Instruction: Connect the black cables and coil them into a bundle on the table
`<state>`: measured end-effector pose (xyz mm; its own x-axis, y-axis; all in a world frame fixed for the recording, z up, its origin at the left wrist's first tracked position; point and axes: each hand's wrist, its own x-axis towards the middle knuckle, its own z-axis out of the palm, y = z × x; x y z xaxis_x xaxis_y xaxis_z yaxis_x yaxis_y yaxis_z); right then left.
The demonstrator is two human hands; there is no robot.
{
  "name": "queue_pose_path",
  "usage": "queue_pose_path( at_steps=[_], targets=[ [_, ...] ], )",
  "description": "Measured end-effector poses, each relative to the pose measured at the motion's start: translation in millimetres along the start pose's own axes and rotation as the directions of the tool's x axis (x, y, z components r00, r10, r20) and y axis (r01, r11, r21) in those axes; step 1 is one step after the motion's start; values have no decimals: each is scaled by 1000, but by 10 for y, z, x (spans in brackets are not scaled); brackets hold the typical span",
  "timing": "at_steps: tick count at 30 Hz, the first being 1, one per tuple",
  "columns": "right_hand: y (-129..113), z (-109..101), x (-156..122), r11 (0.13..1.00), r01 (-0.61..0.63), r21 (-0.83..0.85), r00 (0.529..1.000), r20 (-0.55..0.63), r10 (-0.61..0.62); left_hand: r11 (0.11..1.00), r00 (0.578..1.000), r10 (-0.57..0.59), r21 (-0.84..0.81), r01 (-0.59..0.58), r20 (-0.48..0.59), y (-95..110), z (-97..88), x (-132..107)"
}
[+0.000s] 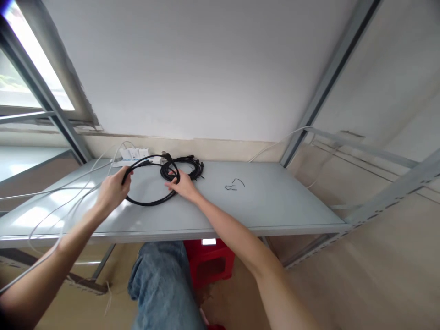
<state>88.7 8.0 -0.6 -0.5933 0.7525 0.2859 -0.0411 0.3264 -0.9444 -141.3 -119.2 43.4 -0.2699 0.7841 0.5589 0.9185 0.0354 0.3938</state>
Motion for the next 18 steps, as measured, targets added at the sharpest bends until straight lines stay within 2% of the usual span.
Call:
queue_pose_path(
  at_steps=[2,5,9,12,15,18],
  targets=[
    [11,59,36,1000,4,-14,998,67,-3,998,996,-46,56,42,82,-209,-50,68],
    [-22,49,66,998,-69,12,980,186,66,982,976,-145,145,121,164,-489,-89,115],
    [-89,-9,47,992,-120,-28,961,248,124,947,949,-232,272,170,215,-770,-100,70],
    [-110,20,-26,982,-15,-189,957,282,69,921,948,-248,352,166,201,-937,-113,17],
    [-135,67,-110,915,127,-384,965,259,-25,908,957,-218,400,127,190,-1077,-125,-25],
    [-183,75,-155,883,198,-425,945,321,-58,909,969,-200,396,130,142,-1187,-113,-53]
  ],
)
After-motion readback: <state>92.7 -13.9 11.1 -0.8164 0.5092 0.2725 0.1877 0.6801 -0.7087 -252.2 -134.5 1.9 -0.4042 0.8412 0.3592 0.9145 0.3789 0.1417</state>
